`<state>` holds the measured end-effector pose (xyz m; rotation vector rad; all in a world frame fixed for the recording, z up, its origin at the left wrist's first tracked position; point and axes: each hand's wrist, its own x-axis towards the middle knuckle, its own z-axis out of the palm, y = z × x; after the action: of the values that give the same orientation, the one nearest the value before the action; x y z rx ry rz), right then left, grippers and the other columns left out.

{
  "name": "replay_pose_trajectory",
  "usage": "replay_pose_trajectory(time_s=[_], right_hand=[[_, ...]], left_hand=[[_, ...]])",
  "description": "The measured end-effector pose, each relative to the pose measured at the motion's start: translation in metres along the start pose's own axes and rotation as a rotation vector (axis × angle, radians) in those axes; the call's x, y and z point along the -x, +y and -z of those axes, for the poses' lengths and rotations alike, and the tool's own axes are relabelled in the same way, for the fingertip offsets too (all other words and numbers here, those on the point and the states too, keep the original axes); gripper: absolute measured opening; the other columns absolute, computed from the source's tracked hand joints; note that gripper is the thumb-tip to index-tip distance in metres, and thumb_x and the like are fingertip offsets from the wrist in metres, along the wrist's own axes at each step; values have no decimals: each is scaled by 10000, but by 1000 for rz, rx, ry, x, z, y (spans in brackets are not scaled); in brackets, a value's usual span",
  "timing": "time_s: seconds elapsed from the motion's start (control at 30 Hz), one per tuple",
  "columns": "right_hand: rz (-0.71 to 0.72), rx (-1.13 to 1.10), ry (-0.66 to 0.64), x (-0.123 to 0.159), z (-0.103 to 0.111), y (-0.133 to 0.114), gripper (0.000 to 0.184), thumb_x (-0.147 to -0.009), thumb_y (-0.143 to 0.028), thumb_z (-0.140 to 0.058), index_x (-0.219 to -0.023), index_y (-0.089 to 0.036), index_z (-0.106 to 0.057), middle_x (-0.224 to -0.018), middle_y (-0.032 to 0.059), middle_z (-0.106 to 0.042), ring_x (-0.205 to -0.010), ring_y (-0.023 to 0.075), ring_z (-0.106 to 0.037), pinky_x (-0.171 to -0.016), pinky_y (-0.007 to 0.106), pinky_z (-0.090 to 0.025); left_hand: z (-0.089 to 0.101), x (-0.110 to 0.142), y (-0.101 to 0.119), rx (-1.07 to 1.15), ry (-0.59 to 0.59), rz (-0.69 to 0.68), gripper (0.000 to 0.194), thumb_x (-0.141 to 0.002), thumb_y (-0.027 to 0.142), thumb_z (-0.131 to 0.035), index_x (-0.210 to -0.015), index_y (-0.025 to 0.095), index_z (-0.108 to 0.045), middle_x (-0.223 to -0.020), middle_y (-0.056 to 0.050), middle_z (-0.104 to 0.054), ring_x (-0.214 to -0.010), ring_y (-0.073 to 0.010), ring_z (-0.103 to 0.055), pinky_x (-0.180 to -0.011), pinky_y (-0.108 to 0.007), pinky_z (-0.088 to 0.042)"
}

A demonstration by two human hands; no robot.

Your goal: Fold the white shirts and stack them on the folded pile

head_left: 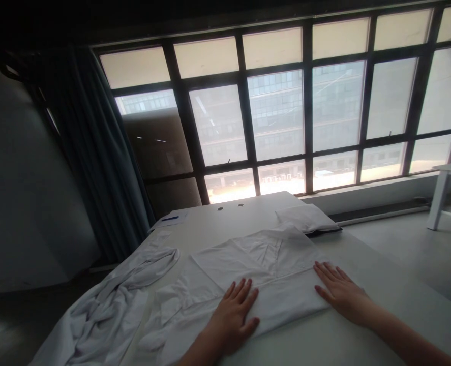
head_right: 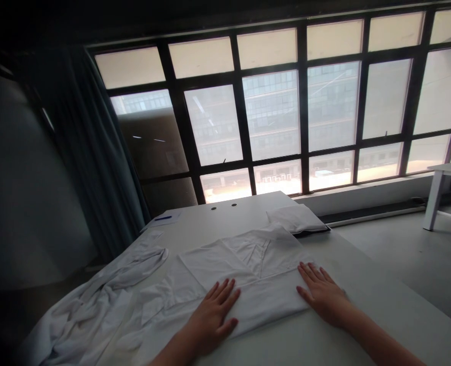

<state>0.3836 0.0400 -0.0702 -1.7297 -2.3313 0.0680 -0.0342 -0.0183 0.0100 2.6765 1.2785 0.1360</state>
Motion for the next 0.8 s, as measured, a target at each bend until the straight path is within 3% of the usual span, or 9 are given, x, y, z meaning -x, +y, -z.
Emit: replay_pose_trajectory(time_s=[0.17,0.33,0.5,0.57,0.63,0.73,0.8], right_hand=[[-82,22,-12,-1,0,16,746,-951,-670,-322,-1539,-217,-401,-1616,88,-312,-1500,310,-269,-1221,544,-215],[-92,-19,5,-1,-5,17,760,-932,-698,-332,-1525,-234,-430,-1608,87,-337,-1492,317,-291,-1216,557,-214],[-125,-25,-71,4,4,21,783,-898,-727,-364,-1515,-252,-448,-1606,80,-352,-1489,344,-290,-1183,621,-254],[-145,-23,-77,6,8,24,747,-866,-708,-441,-1463,-266,-522,-1571,90,-425,-1454,382,-353,-1128,659,-326],[-152,15,-28,7,12,24,649,-850,-656,-502,-1345,-258,-634,-1479,125,-545,-1360,424,-475,-1068,695,-373],[-126,127,110,7,15,6,479,-897,-541,-486,-1124,-204,-739,-1209,179,-710,-1149,429,-622,-1054,743,-329],[-62,125,166,7,17,-20,449,-929,-474,-462,-1144,-189,-735,-1186,182,-713,-1156,407,-618,-1092,717,-299]], left_hand=[[-1,56,-50,-121,33,99,638,-1025,631,-328,-1584,429,-95,-1666,29,-93,-1537,-289,-146,-1243,-549,-178],[-6,113,-96,-236,78,237,618,-1019,607,-379,-1569,446,-148,-1647,29,-190,-1513,-297,-242,-1221,-547,-246],[-18,136,-117,-338,193,467,605,-1004,608,-397,-1554,368,-315,-1624,-10,-296,-1492,-304,-298,-1199,-548,-299],[-18,135,-118,-387,256,510,592,-1009,568,-404,-1544,316,-370,-1623,-35,-307,-1498,-317,-283,-1197,-569,-294],[-13,128,-110,-414,308,462,544,-1032,469,-387,-1546,291,-379,-1629,-36,-297,-1508,-302,-260,-1211,-556,-279],[-5,106,-80,-359,285,272,527,-1054,360,-340,-1577,298,-304,-1640,-12,-273,-1512,-245,-263,-1228,-470,-290],[-2,89,-53,-279,176,72,572,-1053,381,-364,-1601,321,-211,-1655,12,-216,-1523,-238,-225,-1244,-443,-264]])
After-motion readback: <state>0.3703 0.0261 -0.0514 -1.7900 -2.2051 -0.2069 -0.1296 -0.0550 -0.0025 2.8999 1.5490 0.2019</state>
